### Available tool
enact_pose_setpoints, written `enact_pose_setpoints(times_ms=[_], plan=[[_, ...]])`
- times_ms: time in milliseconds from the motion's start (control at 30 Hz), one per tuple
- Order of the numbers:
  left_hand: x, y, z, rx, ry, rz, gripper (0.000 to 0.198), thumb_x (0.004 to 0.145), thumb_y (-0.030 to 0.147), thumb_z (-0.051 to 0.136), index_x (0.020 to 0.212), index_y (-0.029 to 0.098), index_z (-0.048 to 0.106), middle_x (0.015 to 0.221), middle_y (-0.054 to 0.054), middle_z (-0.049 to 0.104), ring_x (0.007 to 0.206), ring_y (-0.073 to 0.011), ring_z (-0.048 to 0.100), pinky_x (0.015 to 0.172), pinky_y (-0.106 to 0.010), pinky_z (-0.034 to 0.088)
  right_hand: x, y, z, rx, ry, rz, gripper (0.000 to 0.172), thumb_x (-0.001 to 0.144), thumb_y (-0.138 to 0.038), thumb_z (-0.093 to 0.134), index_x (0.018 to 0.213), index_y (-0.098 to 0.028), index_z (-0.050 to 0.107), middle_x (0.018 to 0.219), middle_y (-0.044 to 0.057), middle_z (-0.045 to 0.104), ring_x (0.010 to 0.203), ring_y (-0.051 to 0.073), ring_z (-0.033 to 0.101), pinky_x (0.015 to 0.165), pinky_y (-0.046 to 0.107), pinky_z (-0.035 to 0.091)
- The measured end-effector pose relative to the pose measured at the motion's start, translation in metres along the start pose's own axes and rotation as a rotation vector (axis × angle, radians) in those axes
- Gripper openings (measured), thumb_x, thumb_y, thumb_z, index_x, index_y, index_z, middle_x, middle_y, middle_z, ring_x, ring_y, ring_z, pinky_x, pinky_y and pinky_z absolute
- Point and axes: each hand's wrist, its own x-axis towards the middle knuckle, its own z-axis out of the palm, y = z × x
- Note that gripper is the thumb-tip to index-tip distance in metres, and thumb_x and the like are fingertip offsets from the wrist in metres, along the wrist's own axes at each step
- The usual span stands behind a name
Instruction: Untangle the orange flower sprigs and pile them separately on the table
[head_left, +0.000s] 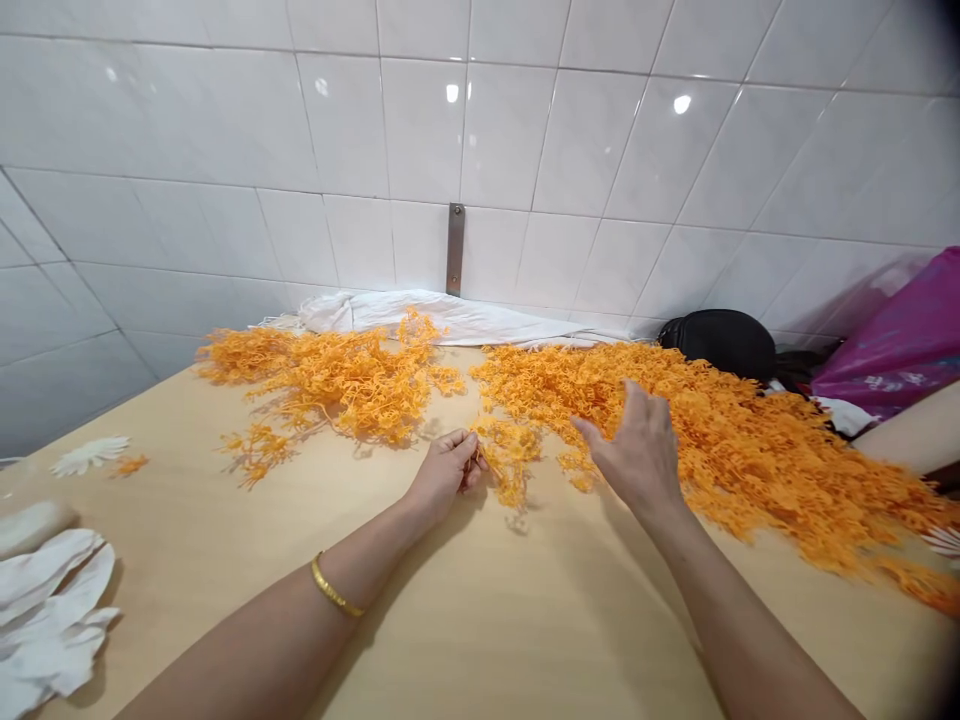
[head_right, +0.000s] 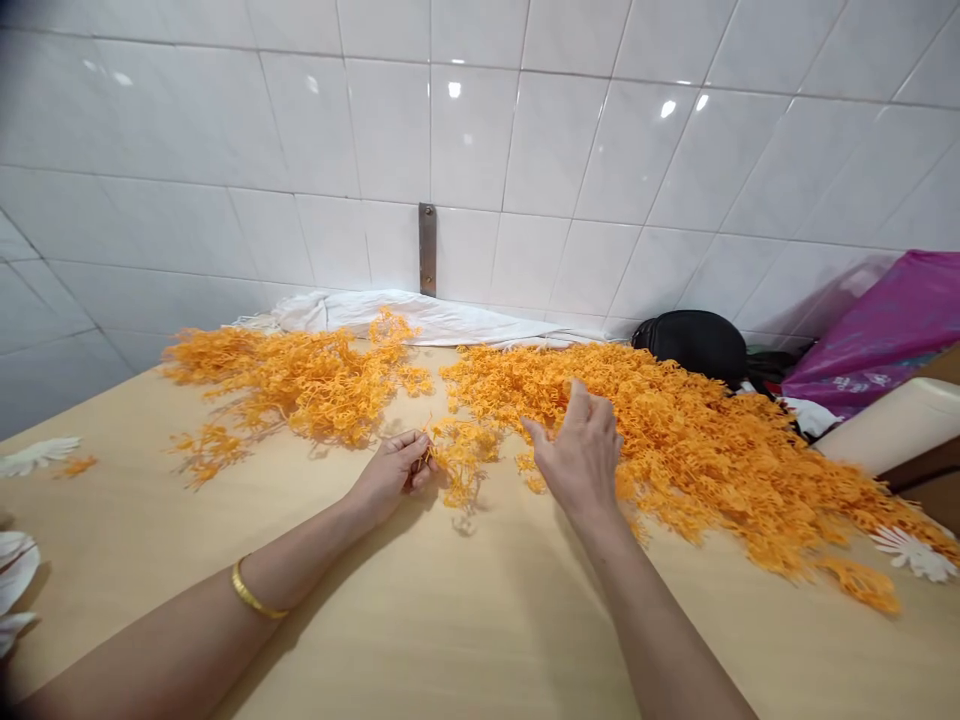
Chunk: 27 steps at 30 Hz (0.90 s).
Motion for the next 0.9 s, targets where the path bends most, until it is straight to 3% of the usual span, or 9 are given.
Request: enact_pose_setpoints(times_ms=[100,200,333,433,533,600,700,800,900], plan=[[-0.001,0.002,0.001,-0.011,-0.003,-0.005,0.024,0.074,0.036,0.051,0.063,0.015,0.047,0.054,0.001,0.051,0.034,-0.0026,0.034,0.036,-0.017,0.018,-0.003,0.012,0.008,-0.081,-0.166,-0.06,0.046,0.07,-0.043,0.054,0.106,-0.014,0.052,0.107,0.02,0.048,0.095,0.035,0.045,0.07,0.044,0.036],[-0.002,0.005,0.003,-0.006,0.003,-0.01,0.022,0.073,0.035,0.051,0.065,0.014,0.048,0.055,0.001,0.052,0.034,-0.0026,0.035,0.036,-0.017,0.019,-0.013,0.003,0.005,0.147,-0.36,-0.124,0.028,0.08,-0.038,0.042,0.086,-0.017,0.059,0.086,0.011,0.057,0.084,0.025,0.051,0.07,0.038,0.039],[-0.003,0.006,0.004,-0.014,0.009,-0.024,0.02,0.073,0.033,0.05,0.065,0.015,0.046,0.053,0.002,0.052,0.033,-0.0034,0.036,0.036,-0.017,0.022,-0.03,-0.02,0.002,0.38,-0.644,-0.06,0.044,0.072,-0.051,0.049,0.1,-0.017,0.055,0.085,0.008,0.058,0.076,0.019,0.054,0.065,0.03,0.041],[-0.002,0.005,0.002,-0.047,-0.002,-0.03,0.021,0.071,0.034,0.052,0.062,0.016,0.045,0.045,0.004,0.047,0.032,-0.0043,0.035,0.037,-0.018,0.022,-0.044,-0.034,0.007,0.331,-0.69,-0.093,0.06,0.061,-0.052,0.059,0.109,-0.017,0.051,0.095,0.009,0.056,0.087,0.024,0.051,0.071,0.033,0.04],[-0.001,0.004,0.0,-0.062,-0.039,-0.025,0.027,0.071,0.039,0.053,0.058,0.015,0.047,0.04,0.004,0.042,0.032,-0.0045,0.034,0.037,-0.019,0.019,-0.049,-0.041,0.013,0.379,-0.653,-0.111,0.035,0.069,-0.036,0.054,0.099,-0.018,0.056,0.091,0.009,0.057,0.089,0.024,0.049,0.076,0.035,0.037],[-0.001,0.004,-0.002,-0.023,-0.064,-0.032,0.034,0.071,0.044,0.053,0.054,0.014,0.049,0.038,0.003,0.041,0.032,-0.0044,0.032,0.037,-0.02,0.018,-0.044,-0.042,0.014,0.547,-0.655,0.036,0.019,0.072,-0.026,0.047,0.084,-0.016,0.059,0.08,0.008,0.058,0.08,0.021,0.052,0.072,0.034,0.038],[-0.002,0.006,-0.002,0.025,-0.069,-0.033,0.04,0.069,0.046,0.055,0.047,0.013,0.049,0.037,0.002,0.039,0.032,-0.0044,0.03,0.037,-0.021,0.017,-0.033,-0.038,0.014,1.015,-0.747,0.511,0.01,0.071,-0.025,0.048,0.071,-0.016,0.054,0.062,0.004,0.056,0.062,0.017,0.053,0.061,0.029,0.041],[-0.003,0.009,0.0,0.019,-0.074,-0.024,0.044,0.071,0.048,0.052,0.045,0.013,0.05,0.04,0.0,0.042,0.034,-0.0047,0.032,0.037,-0.021,0.018,-0.029,-0.029,0.013,1.44,-0.778,0.978,0.011,0.073,-0.027,0.049,0.077,-0.017,0.053,0.053,0.001,0.052,0.048,0.012,0.048,0.048,0.023,0.038],[-0.005,0.012,0.003,0.076,-0.085,-0.053,0.045,0.074,0.05,0.046,0.055,0.011,0.058,0.039,0.0,0.044,0.033,-0.0051,0.031,0.037,-0.02,0.018,-0.034,-0.025,0.014,1.589,-0.839,1.175,0.02,0.079,-0.032,0.045,0.073,-0.015,0.053,0.042,-0.001,0.045,0.037,0.008,0.039,0.042,0.02,0.035]])
